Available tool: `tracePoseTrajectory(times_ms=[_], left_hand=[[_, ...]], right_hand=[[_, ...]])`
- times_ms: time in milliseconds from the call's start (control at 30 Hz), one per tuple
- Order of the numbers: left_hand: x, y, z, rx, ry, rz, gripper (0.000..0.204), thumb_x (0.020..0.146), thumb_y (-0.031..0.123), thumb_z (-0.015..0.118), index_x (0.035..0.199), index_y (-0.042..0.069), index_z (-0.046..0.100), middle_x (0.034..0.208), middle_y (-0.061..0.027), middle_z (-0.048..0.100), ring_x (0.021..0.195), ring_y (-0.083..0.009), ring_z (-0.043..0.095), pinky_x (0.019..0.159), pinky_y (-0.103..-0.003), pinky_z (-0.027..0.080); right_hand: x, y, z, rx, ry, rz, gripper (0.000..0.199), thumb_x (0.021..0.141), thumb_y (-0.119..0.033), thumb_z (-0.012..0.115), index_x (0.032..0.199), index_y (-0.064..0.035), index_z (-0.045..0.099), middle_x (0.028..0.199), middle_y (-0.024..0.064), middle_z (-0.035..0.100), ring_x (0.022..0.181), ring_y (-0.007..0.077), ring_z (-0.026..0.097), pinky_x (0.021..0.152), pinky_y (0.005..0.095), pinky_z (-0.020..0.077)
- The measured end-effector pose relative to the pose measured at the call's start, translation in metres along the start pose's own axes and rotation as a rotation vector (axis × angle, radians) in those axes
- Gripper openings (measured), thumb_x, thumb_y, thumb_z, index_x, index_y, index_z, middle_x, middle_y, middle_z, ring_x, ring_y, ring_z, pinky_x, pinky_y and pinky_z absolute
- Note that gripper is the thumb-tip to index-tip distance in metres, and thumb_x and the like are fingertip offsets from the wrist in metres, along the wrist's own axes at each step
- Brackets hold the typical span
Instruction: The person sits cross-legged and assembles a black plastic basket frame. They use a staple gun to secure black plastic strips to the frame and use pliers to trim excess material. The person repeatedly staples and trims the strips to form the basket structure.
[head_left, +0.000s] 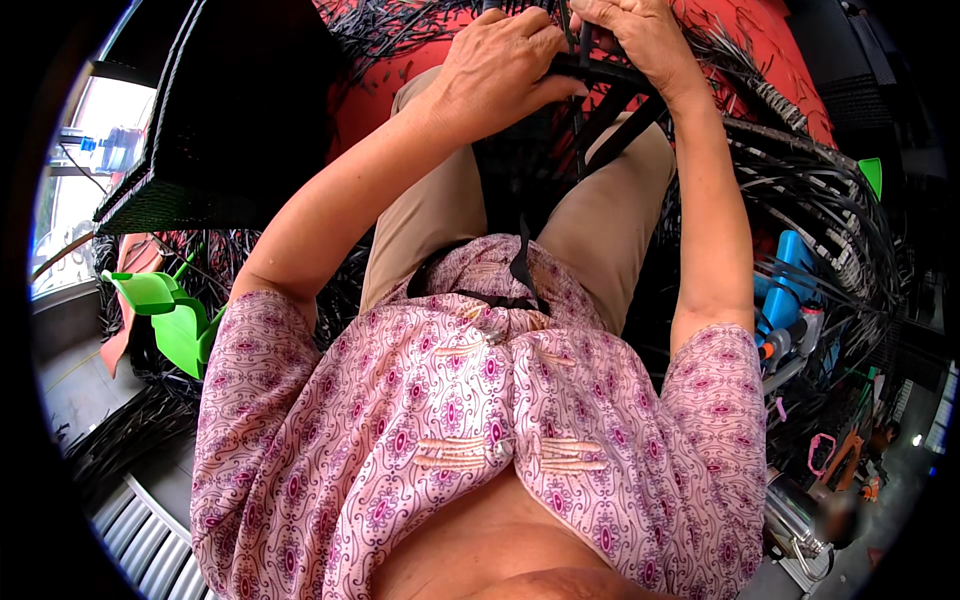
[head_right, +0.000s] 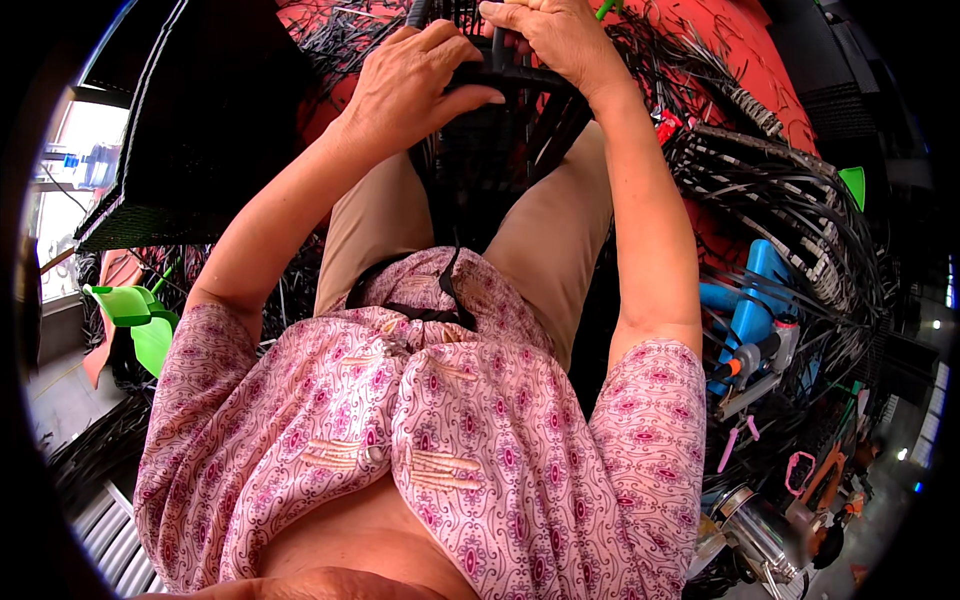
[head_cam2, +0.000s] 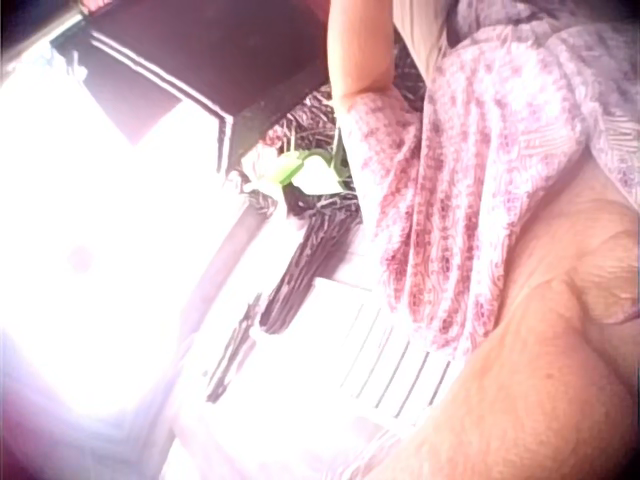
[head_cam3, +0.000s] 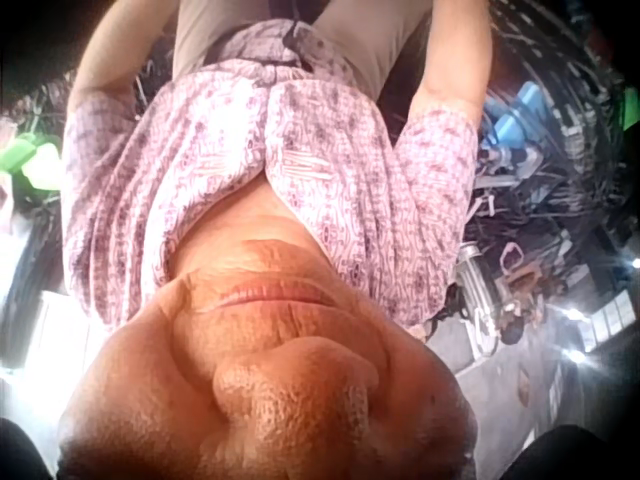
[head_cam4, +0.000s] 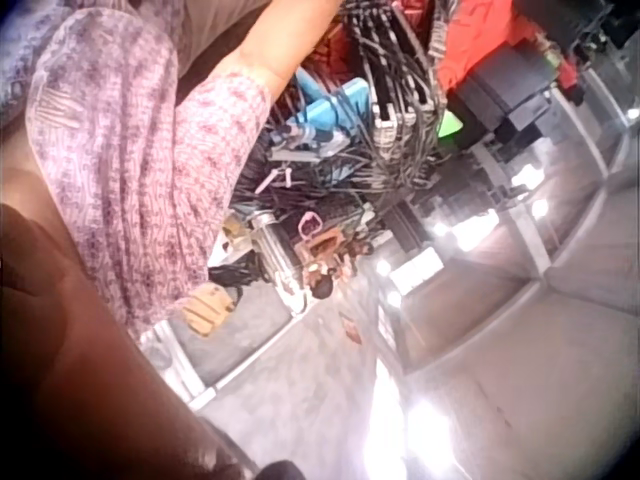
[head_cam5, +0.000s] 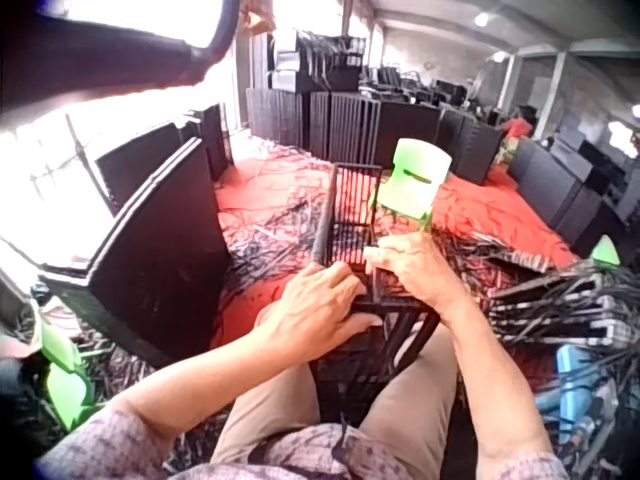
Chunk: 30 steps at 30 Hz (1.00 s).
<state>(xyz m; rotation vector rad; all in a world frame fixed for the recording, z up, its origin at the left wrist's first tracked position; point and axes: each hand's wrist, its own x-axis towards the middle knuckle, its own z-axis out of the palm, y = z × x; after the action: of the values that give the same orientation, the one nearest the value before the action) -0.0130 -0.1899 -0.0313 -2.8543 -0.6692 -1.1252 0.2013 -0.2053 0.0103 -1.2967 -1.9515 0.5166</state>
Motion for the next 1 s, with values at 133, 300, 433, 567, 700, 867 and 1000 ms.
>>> tracePoseTrajectory(times_ms=[133,300,433,567,700,867,1000], left_hand=[[0.006,0.004,-0.001,-0.057,0.076,0.12,0.039,0.083,0.037,0.079,0.108,0.008,0.07,0.099,-0.006,0.06,0.094,-0.0249,0.063,0.081,-0.038,0.05],[0.018,-0.001,-0.006,-0.014,0.003,0.29,0.036,0.084,0.03,0.078,0.112,0.009,0.071,0.105,-0.0061,0.062,0.102,-0.0251,0.062,0.086,-0.039,0.049],[0.02,-0.008,-0.009,-0.03,-0.145,0.245,0.031,0.083,0.028,0.078,0.105,0.008,0.071,0.104,-0.0085,0.066,0.098,-0.0291,0.064,0.085,-0.042,0.049],[0.032,-0.016,-0.009,-0.155,-0.351,0.096,0.034,0.081,0.03,0.079,0.099,0.003,0.07,0.095,-0.0117,0.069,0.089,-0.0348,0.067,0.078,-0.044,0.051],[0.077,-0.043,0.008,-0.569,-0.836,-0.002,0.029,0.077,0.029,0.084,0.081,0.006,0.066,0.072,-0.0075,0.064,0.067,-0.0231,0.059,0.06,-0.036,0.045],[0.089,-0.066,0.04,-0.817,-1.051,-0.025,0.029,0.084,0.035,0.082,0.085,0.009,0.069,0.08,0.0028,0.065,0.071,-0.0124,0.056,0.061,-0.033,0.044],[0.08,-0.069,0.045,-1.085,-1.068,-0.249,0.038,0.095,0.049,0.07,0.098,0.01,0.073,0.086,0.0038,0.065,0.074,-0.0099,0.055,0.067,-0.029,0.044]], right_hand=[[0.003,0.023,0.003,0.167,-0.129,0.237,0.025,0.096,-0.019,0.063,0.085,0.003,0.07,0.076,0.0082,0.069,0.074,0.014,0.065,0.069,0.033,0.0503],[0.023,0.111,0.015,-0.322,-0.408,-0.407,0.025,0.094,-0.019,0.06,0.08,0.0003,0.067,0.073,0.0089,0.065,0.07,0.0184,0.064,0.067,0.035,0.0516],[0.025,0.1,0.028,-0.122,-0.224,-0.191,0.023,0.095,-0.018,0.06,0.093,0.0015,0.071,0.079,0.0101,0.069,0.074,0.0205,0.067,0.071,0.034,0.0531],[-0.005,-0.014,0.032,0.035,0.573,0.007,0.021,0.095,-0.015,0.064,0.098,0.0035,0.074,0.08,0.0078,0.071,0.076,0.0174,0.066,0.072,0.0308,0.0523],[-0.05,-0.032,0.037,0.112,0.827,0.011,0.015,0.092,-0.009,0.07,0.103,0.0006,0.07,0.098,0.0076,0.069,0.08,0.0151,0.065,0.073,0.0293,0.052],[-0.099,-0.039,0.075,-0.034,0.807,0.112,0.013,0.088,-0.001,0.074,0.099,-0.0025,0.068,0.098,0.0051,0.065,0.079,0.0127,0.062,0.07,0.0278,0.0522],[-0.105,-0.03,0.091,-0.371,0.625,-0.051,0.02,0.081,0.003,0.077,0.096,-0.0063,0.067,0.097,0.0088,0.065,0.085,0.0243,0.065,0.071,0.0346,0.0545]])
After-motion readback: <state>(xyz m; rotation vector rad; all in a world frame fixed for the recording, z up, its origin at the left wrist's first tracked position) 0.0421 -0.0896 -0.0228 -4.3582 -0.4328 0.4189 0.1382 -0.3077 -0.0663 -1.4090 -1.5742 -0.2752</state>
